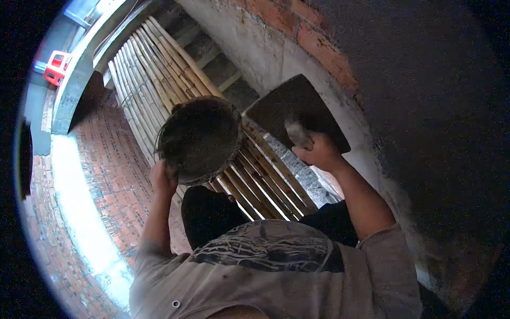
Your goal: Applying and smoothing plaster onto a brick wall using a trowel.
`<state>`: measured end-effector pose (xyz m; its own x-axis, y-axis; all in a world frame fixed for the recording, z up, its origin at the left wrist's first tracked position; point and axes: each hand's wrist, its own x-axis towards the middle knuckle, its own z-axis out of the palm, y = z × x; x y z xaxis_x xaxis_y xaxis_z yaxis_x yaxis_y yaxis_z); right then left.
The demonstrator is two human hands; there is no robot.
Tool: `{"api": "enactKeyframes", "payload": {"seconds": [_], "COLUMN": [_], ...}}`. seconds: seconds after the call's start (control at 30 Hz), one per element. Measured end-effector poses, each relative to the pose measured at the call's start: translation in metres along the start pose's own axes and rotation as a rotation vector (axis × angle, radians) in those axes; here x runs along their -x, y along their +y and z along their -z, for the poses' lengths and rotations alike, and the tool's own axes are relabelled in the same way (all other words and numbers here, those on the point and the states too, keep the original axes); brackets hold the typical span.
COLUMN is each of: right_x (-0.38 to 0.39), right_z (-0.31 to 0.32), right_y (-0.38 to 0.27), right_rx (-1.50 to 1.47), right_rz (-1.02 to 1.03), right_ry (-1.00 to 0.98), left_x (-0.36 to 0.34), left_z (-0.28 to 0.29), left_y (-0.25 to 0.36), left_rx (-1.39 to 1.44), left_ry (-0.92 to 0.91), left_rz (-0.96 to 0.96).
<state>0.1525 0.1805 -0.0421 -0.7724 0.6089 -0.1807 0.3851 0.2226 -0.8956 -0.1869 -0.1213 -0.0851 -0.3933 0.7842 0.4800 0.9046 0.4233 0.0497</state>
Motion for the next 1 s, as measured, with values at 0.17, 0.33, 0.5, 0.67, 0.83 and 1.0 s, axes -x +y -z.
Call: {"api": "enactKeyframes", "payload": {"seconds": [0.17,0.33,0.5,0.67,0.83,1.0], "right_x": [-0.005,0.002,0.008,0.01,0.007,-0.005], "right_z": [-0.014,-0.014,-0.019,-0.02,-0.022,-0.025], "right_y": [0.032,0.031,0.041,0.058,0.066,0.062], "right_rx": [0.007,-0.01,0.017,0.066,0.014,-0.079], "right_rz": [-0.182,-0.312,-0.294,-0.167,-0.131,-0.251], "right_ry": [0.094,0.097,0.141,0.129,0.191,0.181], "left_x": [-0.013,-0.102,-0.174,-0.201,-0.167,-0.125], "left_z": [-0.057,-0.096,-0.117,-0.104,-0.094,-0.088], "left_y": [-0.028,-0.031,-0.011,0.033,-0.037,-0.061], "left_rx": [-0.134,0.26,0.274,-0.064,-0.24,-0.354], "left_ry": [-0.404,-0.349,-0.768,-0.833,-0.716,-0.531], "left_rz": [0.36,0.563,0.184,-0.195,-0.505,-0.2]}}
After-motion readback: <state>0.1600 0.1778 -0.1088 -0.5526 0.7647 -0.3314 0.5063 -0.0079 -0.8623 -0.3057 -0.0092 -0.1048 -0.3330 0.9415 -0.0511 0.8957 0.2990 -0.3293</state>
